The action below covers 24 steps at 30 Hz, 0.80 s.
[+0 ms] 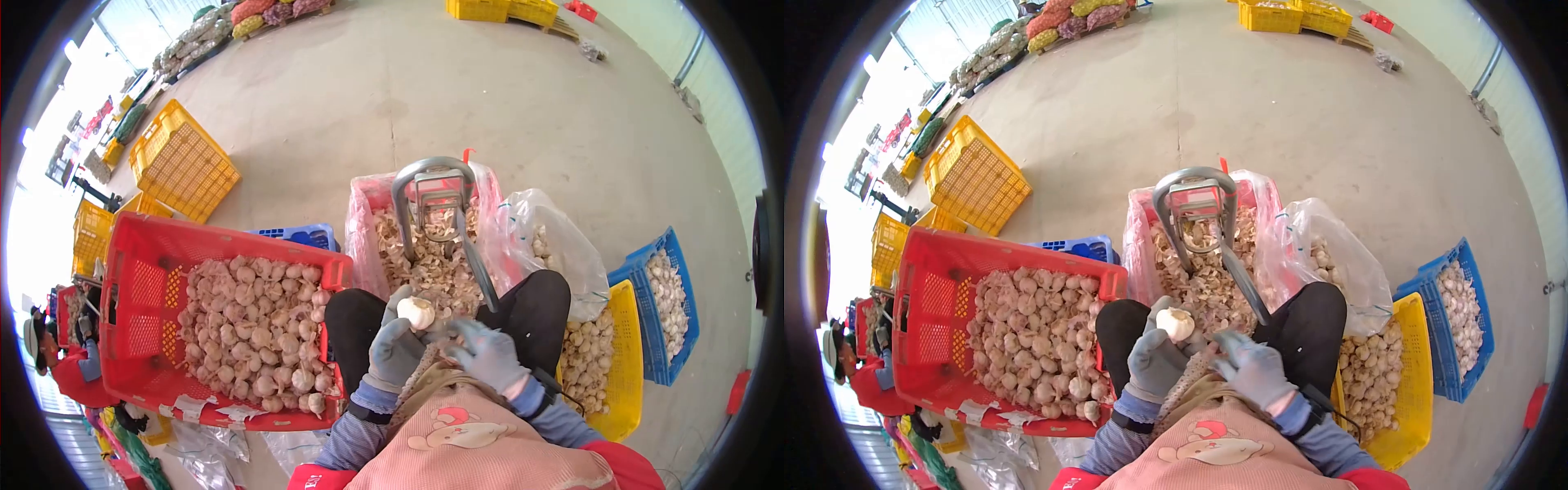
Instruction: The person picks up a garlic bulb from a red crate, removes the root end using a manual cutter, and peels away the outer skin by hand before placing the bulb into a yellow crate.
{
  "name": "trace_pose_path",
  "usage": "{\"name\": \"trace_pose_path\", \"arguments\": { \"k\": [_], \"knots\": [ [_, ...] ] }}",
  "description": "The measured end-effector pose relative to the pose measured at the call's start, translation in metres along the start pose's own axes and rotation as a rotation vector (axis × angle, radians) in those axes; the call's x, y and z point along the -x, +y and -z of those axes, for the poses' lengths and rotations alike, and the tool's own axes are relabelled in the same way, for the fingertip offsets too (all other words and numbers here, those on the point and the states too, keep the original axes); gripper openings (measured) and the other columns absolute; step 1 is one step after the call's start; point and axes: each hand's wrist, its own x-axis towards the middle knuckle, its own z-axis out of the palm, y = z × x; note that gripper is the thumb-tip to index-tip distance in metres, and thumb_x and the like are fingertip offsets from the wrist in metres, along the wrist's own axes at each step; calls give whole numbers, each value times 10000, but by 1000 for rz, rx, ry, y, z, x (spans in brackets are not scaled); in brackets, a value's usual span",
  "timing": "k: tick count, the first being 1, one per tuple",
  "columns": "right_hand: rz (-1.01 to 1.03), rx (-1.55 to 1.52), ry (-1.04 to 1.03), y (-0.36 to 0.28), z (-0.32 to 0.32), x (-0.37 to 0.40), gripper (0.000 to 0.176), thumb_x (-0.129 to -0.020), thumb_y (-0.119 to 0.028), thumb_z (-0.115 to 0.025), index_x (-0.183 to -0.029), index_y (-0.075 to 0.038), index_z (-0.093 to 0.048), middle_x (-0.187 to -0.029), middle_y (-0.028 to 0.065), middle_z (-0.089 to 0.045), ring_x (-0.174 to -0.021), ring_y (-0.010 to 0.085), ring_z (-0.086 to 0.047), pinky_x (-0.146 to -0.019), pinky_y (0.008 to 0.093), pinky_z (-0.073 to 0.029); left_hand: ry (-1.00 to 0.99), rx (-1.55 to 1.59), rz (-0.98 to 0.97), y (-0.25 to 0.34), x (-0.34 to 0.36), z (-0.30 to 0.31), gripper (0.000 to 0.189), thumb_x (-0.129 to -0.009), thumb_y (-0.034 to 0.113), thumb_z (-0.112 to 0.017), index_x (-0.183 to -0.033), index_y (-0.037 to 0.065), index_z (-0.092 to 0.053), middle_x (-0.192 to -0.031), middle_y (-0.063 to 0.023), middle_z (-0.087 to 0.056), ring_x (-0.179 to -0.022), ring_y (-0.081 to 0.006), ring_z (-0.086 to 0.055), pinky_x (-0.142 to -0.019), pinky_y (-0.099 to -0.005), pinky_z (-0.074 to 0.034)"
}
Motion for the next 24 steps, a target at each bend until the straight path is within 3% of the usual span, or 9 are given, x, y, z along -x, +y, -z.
{"name": "trace_pose_path", "arguments": {
  "k": [4,5,8,9,12,14,15,18,24],
  "knots": [
    [142,67,617,2,39,-31,538,-757,-158,-766,-1264,-68,-612,-1216,165,-643,-980,316,-684,-889,405,-525,90,-119,-40,-4,-6,-5,653,-861,158,-647,-1458,186,-383,-1295,-80,-540,-1017,-249,-588,-930,-406,-471],
    [161,253,687,-5,55,-52,425,-787,-241,-758,-1146,-39,-652,-1034,175,-691,-922,342,-678,-813,432,-534,93,-141,-39,-6,-10,-6,679,-860,143,-648,-1474,192,-364,-1322,-82,-527,-1039,-257,-589,-936,-409,-468],
    [-236,94,17,43,25,-70,365,-830,-321,-736,-1027,-23,-659,-877,197,-684,-820,371,-659,-725,455,-526,18,-125,-2,-2,-24,-14,710,-874,111,-638,-1504,194,-322,-1322,-82,-531,-1134,-284,-584,-989,-435,-465],
    [-304,-196,-5,32,33,-73,394,-854,-387,-716,-959,-15,-641,-823,226,-661,-707,400,-621,-647,435,-513,30,-108,7,-4,-29,-13,744,-875,74,-627,-1524,199,-286,-1321,-80,-530,-1219,-291,-556,-1053,-456,-446],
    [-394,-453,-110,27,50,-55,345,-879,-330,-706,-972,-4,-644,-784,177,-676,-641,315,-650,-615,362,-517,63,-87,13,-9,-44,-11,738,-869,49,-636,-1512,188,-301,-1321,-75,-532,-1228,-269,-555,-1083,-458,-434],
    [-485,-1134,-24,10,57,-41,267,-917,-250,-668,-974,10,-646,-718,103,-679,-643,197,-671,-613,313,-513,97,-56,-33,-17,-54,-11,700,-865,38,-669,-1465,196,-345,-1312,-65,-532,-1218,-253,-561,-1052,-433,-468],
    [-431,-976,-55,-1,72,-43,216,-946,-192,-626,-988,19,-650,-702,49,-680,-677,118,-671,-621,291,-511,101,-49,-37,-20,-59,-10,685,-865,44,-679,-1449,199,-356,-1309,-63,-531,-1219,-250,-559,-1044,-427,-476],
    [-329,-714,-40,-1,76,-41,220,-943,-200,-625,-997,11,-653,-715,68,-686,-672,132,-674,-614,292,-507,99,-131,-51,-28,-73,-4,639,-855,85,-719,-1389,206,-390,-1303,-50,-526,-1174,-226,-573,-1001,-403,-508],
    [-372,-735,-29,7,68,-36,239,-922,-222,-648,-1055,-25,-669,-740,86,-695,-637,188,-663,-625,309,-504,222,-463,-208,-28,-86,-22,573,-779,3,-750,-1261,91,-454,-1187,-57,-579,-1037,-153,-596,-899,-314,-512]
  ]
}}
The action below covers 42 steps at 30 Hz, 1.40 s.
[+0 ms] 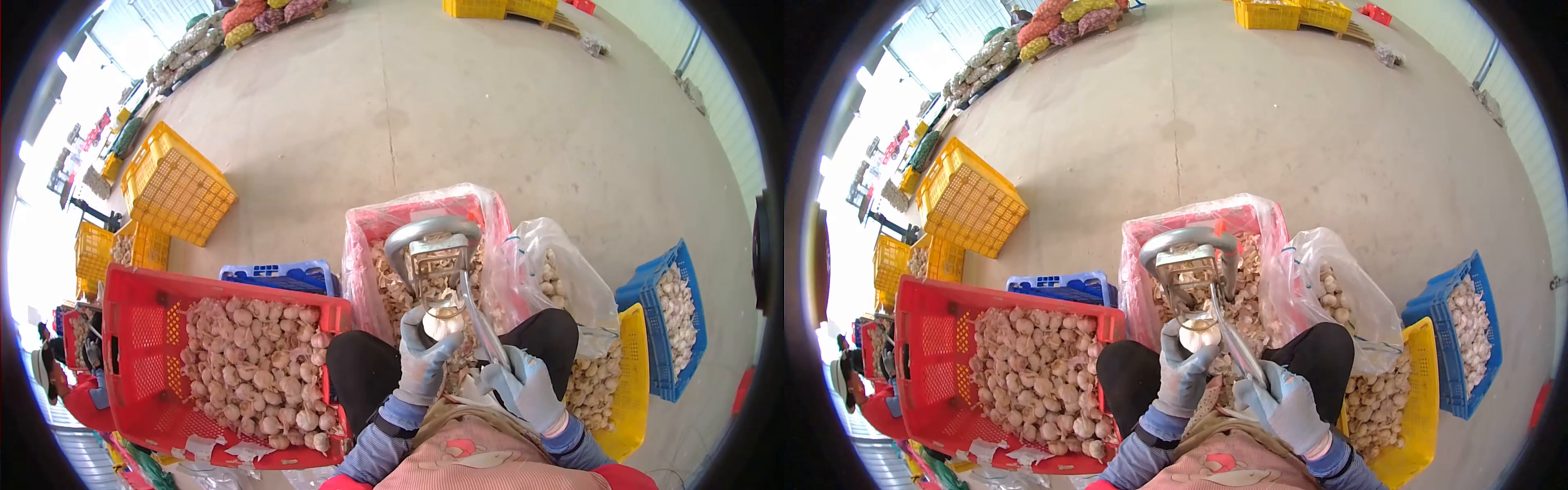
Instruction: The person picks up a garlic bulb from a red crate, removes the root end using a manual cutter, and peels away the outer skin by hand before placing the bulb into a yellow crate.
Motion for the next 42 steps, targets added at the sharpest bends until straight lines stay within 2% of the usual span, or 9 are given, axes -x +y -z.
{"name": "trace_pose_path", "arguments": {
  "k": [13,22,26,31,36,37,38,41,42],
  "knots": [
    [204,352,132,35,-12,-6,269,-919,-201,-599,-1104,-7,-608,-793,147,-674,-636,343,-637,-594,427,-496,135,-67,97,11,0,-11,460,-787,59,-771,-1171,53,-520,-1064,-38,-636,-874,-101,-603,-772,-249,-497],
    [222,703,269,40,-23,-39,489,-914,-315,-615,-1299,-25,-535,-1047,210,-669,-929,375,-658,-794,452,-520,-19,273,152,4,9,11,531,-851,10,-648,-1335,139,-471,-1213,-76,-578,-1079,-210,-615,-919,-379,-547],
    [727,582,432,13,-14,-1,511,-881,-207,-669,-1338,-25,-532,-1133,216,-651,-1019,381,-641,-853,430,-520,-69,198,195,23,46,24,609,-803,-31,-708,-1353,105,-487,-1209,-83,-605,-1079,-196,-623,-947,-342,-534],
    [318,-71,135,19,-46,24,474,-870,-202,-725,-1286,-19,-589,-1085,151,-682,-967,255,-673,-819,335,-523,-308,-515,42,14,73,15,713,-777,22,-789,-1405,-46,-458,-1241,-99,-623,-1095,-146,-606,-949,-303,-502],
    [78,-513,283,8,19,6,242,-919,-160,-649,-1118,-22,-646,-899,22,-679,-747,81,-611,-657,233,-508,-366,-95,203,26,88,1,644,-834,62,-739,-1408,-30,-461,-1129,-100,-662,-1006,-175,-659,-919,-312,-516],
    [158,-422,420,17,37,-6,213,-923,-179,-651,-1072,-27,-650,-885,41,-684,-730,119,-629,-652,253,-519,-280,-324,184,37,84,-1,562,-855,62,-715,-1366,-40,-504,-1092,-101,-667,-980,-179,-667,-890,-313,-531],
    [417,213,601,43,63,-25,278,-922,-254,-657,-1079,-24,-649,-852,112,-690,-708,218,-651,-660,312,-537,-215,-339,130,41,79,2,464,-886,74,-678,-1316,-44,-549,-1075,-105,-666,-938,-177,-672,-855,-306,-540],
    [-63,716,583,-11,95,-33,285,-968,-256,-568,-1107,-17,-638,-989,247,-652,-843,379,-666,-701,422,-543,93,-274,48,71,74,28,402,-917,108,-652,-1283,-37,-570,-1077,-107,-652,-894,-174,-665,-802,-297,-549],
    [477,1361,578,63,128,-53,259,-966,-208,-548,-1109,-6,-624,-1047,238,-647,-889,383,-664,-688,440,-542,208,-258,-48,79,72,51,391,-921,117,-650,-1274,-34,-576,-1078,-105,-646,-878,-172,-662,-783,-293,-549]
  ]
}}
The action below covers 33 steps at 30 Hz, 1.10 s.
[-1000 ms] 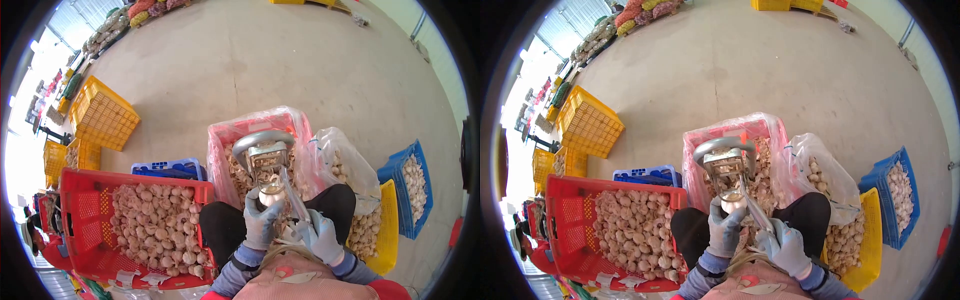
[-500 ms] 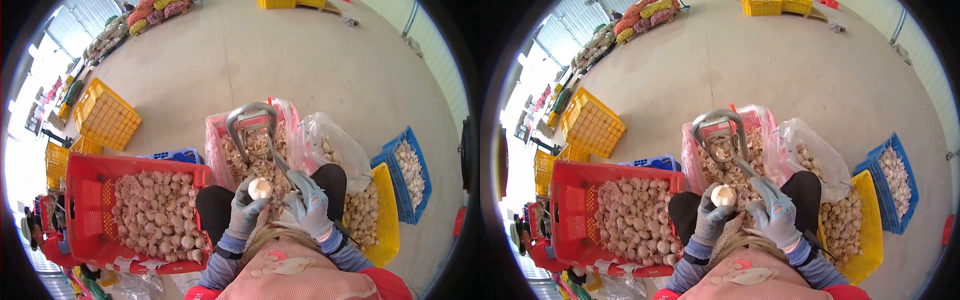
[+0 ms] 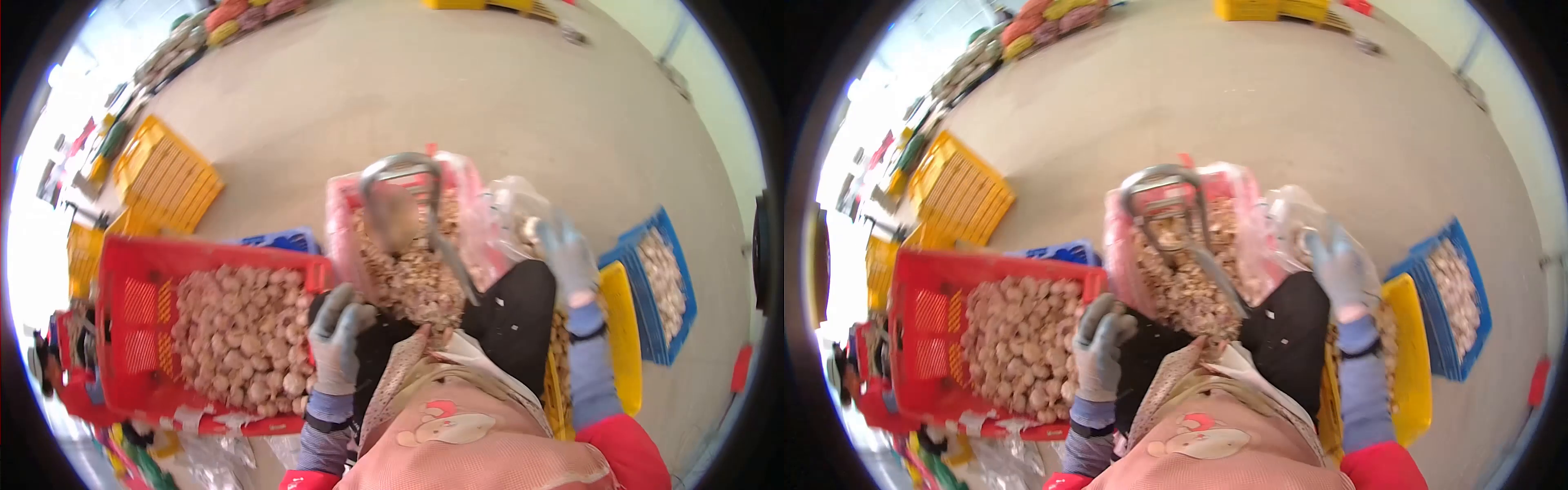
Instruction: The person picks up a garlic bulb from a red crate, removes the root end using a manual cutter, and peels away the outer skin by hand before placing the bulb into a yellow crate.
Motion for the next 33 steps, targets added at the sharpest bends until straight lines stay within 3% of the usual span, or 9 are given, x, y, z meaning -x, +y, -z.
{"name": "trace_pose_path", "arguments": {
  "k": [3,10,13,17,20,25,28,29,33],
  "knots": [
    [-417,-953,121,-31,21,-10,329,-966,-172,-557,-1215,39,-595,-1127,221,-663,-1020,348,-639,-816,395,-522,405,103,-152,16,-17,84,343,-929,140,-651,-1251,32,-600,-1062,-65,-643,-825,-134,-642,-715,-275,-532],
    [-544,-1244,-376,-111,24,12,458,-926,-168,-634,-1308,60,-525,-1172,234,-644,-1000,347,-652,-868,375,-504,827,-295,-142,10,-87,247,282,-872,138,-705,-1147,86,-669,-1124,-56,-645,-818,-134,-663,-645,-286,-546],
    [36,-671,-203,-151,21,13,669,-913,-241,-650,-1436,57,-358,-1283,289,-564,-1096,455,-594,-913,432,-485,697,-1436,-410,7,-128,276,439,-793,142,-736,-1216,117,-619,-1187,-93,-610,-881,-217,-673,-648,-357,-562],
    [-267,-515,-469,-158,-1,8,556,-956,-274,-583,-1364,65,-417,-1151,303,-614,-1046,455,-601,-860,468,-490,601,-2084,250,-7,-164,270,807,-732,304,-779,-1426,122,-409,-1313,-149,-518,-991,-363,-651,-825,-386,-541],
    [-140,-445,-397,-145,-27,21,518,-965,-260,-569,-1351,56,-428,-1101,293,-634,-1015,456,-605,-846,471,-492,595,-1975,194,31,-149,241,685,-766,266,-760,-1369,98,-482,-1205,-152,-589,-893,-306,-678,-749,-367,-565],
    [-4,-581,-118,-148,-36,19,503,-954,-265,-591,-1333,37,-458,-1057,274,-645,-986,452,-604,-844,448,-491,388,-583,94,36,-112,211,503,-790,125,-741,-1270,90,-595,-988,-62,-669,-854,-152,-660,-722,-272,-538],
    [-289,-972,-252,-160,-18,7,335,-918,-171,-649,-1162,47,-576,-937,177,-655,-817,266,-637,-748,372,-502,140,-124,5,48,-69,132,552,-792,39,-744,-1316,41,-571,-946,4,-646,-839,-68,-613,-706,-199,-506],
    [-303,-968,-291,-161,-10,3,397,-894,-285,-689,-1104,37,-592,-834,206,-663,-752,445,-603,-698,443,-486,91,-135,4,49,-56,108,562,-798,51,-728,-1333,45,-557,-970,-9,-649,-804,-72,-618,-648,-192,-486],
    [-609,-1385,-662,-147,41,3,348,-916,-362,-675,-1026,-39,-610,-787,84,-705,-595,111,-642,-487,273,-497,-120,-150,-32,24,-38,30,620,-812,74,-718,-1395,47,-506,-1061,-4,-631,-873,-61,-586,-701,-189,-481]
  ]
}}
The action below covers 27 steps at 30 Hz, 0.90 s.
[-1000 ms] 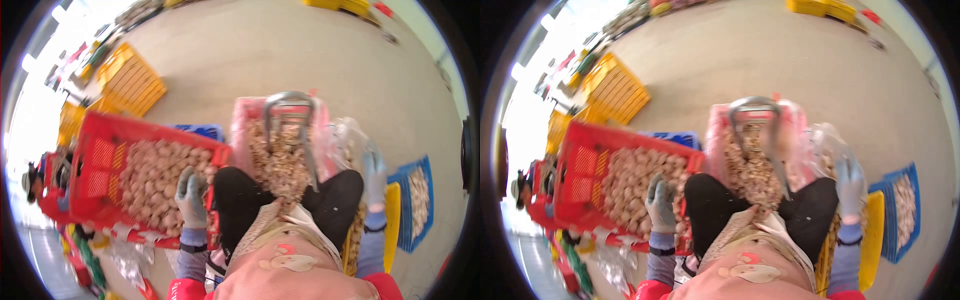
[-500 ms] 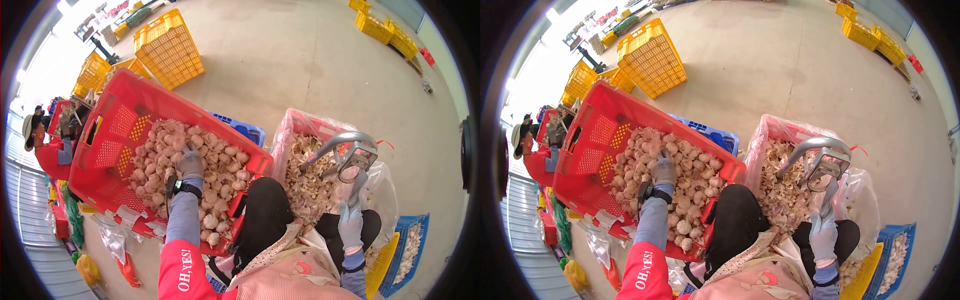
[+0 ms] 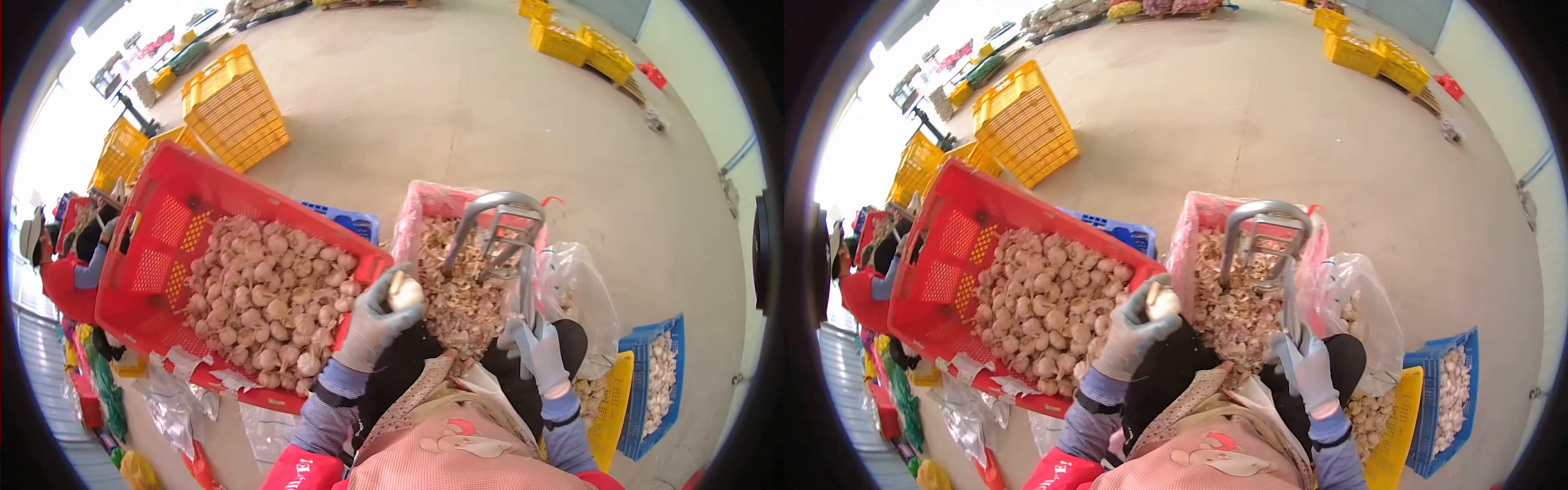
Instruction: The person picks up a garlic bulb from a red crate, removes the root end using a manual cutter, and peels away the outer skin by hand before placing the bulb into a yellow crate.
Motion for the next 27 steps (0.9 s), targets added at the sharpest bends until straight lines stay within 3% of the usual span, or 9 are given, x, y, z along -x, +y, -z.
{"name": "trace_pose_path", "arguments": {
  "k": [3,4,8,14,17,18,21,24,27],
  "knots": [
    [43,-159,-134,-36,17,34,484,-957,-430,-584,-1035,45,-632,-770,181,-699,-617,214,-685,-535,279,-557,-119,69,73,-13,-8,-37,690,-819,82,-727,-1441,12,-437,-1166,-31,-604,-973,-87,-583,-818,-227,-496],
    [29,-148,-180,-44,21,39,550,-961,-486,-544,-1076,49,-590,-792,191,-703,-630,212,-688,-557,279,-568,-136,94,43,-24,-13,-46,712,-812,71,-736,-1446,-3,-420,-1202,-47,-598,-1009,-98,-587,-853,-242,-499],
    [64,-174,-187,-55,17,44,509,-949,-476,-571,-1067,17,-527,-800,190,-703,-646,207,-692,-560,273,-566,-161,-1,-92,-45,-28,-73,809,-772,26,-786,-1462,-39,-368,-1298,-95,-569,-1113,-138,-584,-949,-286,-494],
    [-28,-169,-138,-37,12,33,391,-1002,-381,-511,-1090,-1,-525,-778,142,-703,-663,194,-696,-555,278,-554,-165,121,55,-57,-47,-92,858,-729,41,-850,-1438,-66,-379,-1229,-116,-607,-1053,-150,-615,-888,-273,-532],
    [128,112,-32,25,6,-3,279,-978,-249,-551,-1135,-19,-565,-798,161,-690,-706,228,-705,-643,333,-562,-90,59,131,-53,-57,-97,782,-743,47,-841,-1400,-68,-433,-1212,-106,-618,-1006,-137,-633,-848,-260,-544],
    [346,347,67,57,5,-23,307,-960,-232,-551,-1180,-19,-576,-828,187,-689,-748,304,-695,-702,390,-542,-99,86,149,-59,-60,-96,773,-745,48,-838,-1398,-62,-440,-1213,-104,-619,-1005,-137,-634,-850,-261,-545],
    [375,889,253,31,-8,-32,355,-941,-203,-576,-1244,-18,-575,-835,177,-696,-769,362,-677,-744,418,-539,-150,95,176,-55,-56,-92,760,-751,37,-825,-1405,-40,-445,-1227,-97,-613,-1037,-141,-625,-882,-271,-540],
    [831,756,443,1,-10,-7,404,-914,-157,-615,-1290,-20,-563,-891,173,-702,-814,333,-691,-750,391,-544,-229,124,73,-57,-38,-78,755,-753,20,-813,-1412,-21,-448,-1245,-88,-604,-1085,-144,-607,-921,-277,-526],
    [563,263,247,-9,-9,37,456,-875,-109,-665,-1308,-14,-559,-1014,181,-698,-892,301,-698,-783,364,-542,-358,158,10,-64,-12,-69,736,-774,-1,-777,-1428,-6,-439,-1280,-81,-585,-1142,-155,-579,-1006,-300,-463]
  ]
}}
